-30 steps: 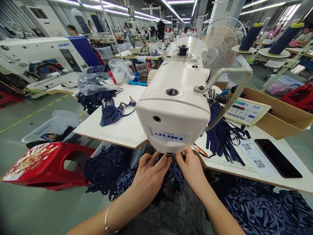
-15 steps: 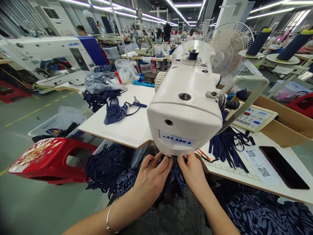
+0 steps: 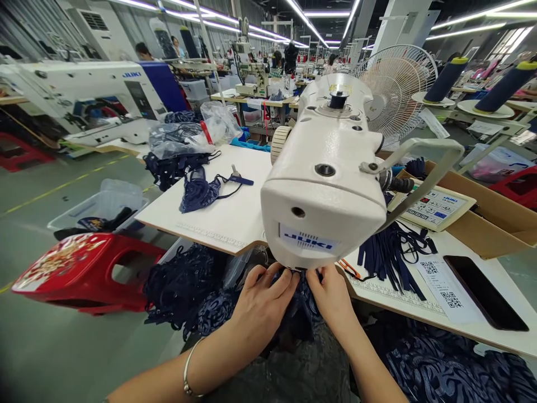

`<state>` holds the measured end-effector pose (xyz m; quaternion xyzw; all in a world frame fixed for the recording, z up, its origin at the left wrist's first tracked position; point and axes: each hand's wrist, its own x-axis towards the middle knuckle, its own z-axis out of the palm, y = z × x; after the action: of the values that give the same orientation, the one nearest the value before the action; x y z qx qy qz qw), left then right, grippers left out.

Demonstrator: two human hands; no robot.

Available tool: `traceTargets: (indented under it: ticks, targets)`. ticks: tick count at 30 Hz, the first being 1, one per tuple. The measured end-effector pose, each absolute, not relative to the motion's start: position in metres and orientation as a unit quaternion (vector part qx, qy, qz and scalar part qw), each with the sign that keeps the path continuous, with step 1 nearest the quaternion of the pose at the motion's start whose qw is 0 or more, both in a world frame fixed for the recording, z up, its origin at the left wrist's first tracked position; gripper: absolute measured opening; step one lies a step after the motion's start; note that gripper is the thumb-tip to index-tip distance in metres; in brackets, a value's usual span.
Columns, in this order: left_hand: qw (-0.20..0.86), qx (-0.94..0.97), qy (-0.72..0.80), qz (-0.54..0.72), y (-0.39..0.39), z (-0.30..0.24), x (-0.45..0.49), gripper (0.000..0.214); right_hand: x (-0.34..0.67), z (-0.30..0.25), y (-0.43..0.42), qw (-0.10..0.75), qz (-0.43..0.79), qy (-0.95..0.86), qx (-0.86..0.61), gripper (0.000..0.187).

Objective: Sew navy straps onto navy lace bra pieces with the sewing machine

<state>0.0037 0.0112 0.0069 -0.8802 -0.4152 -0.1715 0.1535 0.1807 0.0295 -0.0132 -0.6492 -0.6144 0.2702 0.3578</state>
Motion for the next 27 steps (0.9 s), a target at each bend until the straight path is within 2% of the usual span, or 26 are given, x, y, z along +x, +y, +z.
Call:
traceTargets:
  ticks: [7,14,18,22,27]
  targets:
    - [0.148,-0.885,-0.401,-0.186,0.010,0.006,0.007,0.029,0.187,-0.019,0.030,0.384,0.286,-0.610,-0.632,0.023]
    - [0.047,-0.895,-0.399,-0.196,0.001,0.020,-0.002,0.050,0.184,-0.013,0.019,0.404,0.299,-0.603,-0.619,0.023]
    - [0.074,-0.899,-0.400,-0.162,-0.001,0.023,-0.010,0.038,0.177,-0.012,0.013,0.409,0.326,-0.601,-0.604,0.020]
    - [0.116,-0.918,-0.345,-0.158,0.001,0.015,-0.011,0.042,0.174,-0.018,0.016,0.428,0.335,-0.593,-0.594,0.018]
    - [0.122,-0.903,-0.380,-0.159,-0.001,0.004,-0.008,0.040,0.179,-0.020,0.020,0.418,0.336,-0.591,-0.602,0.021]
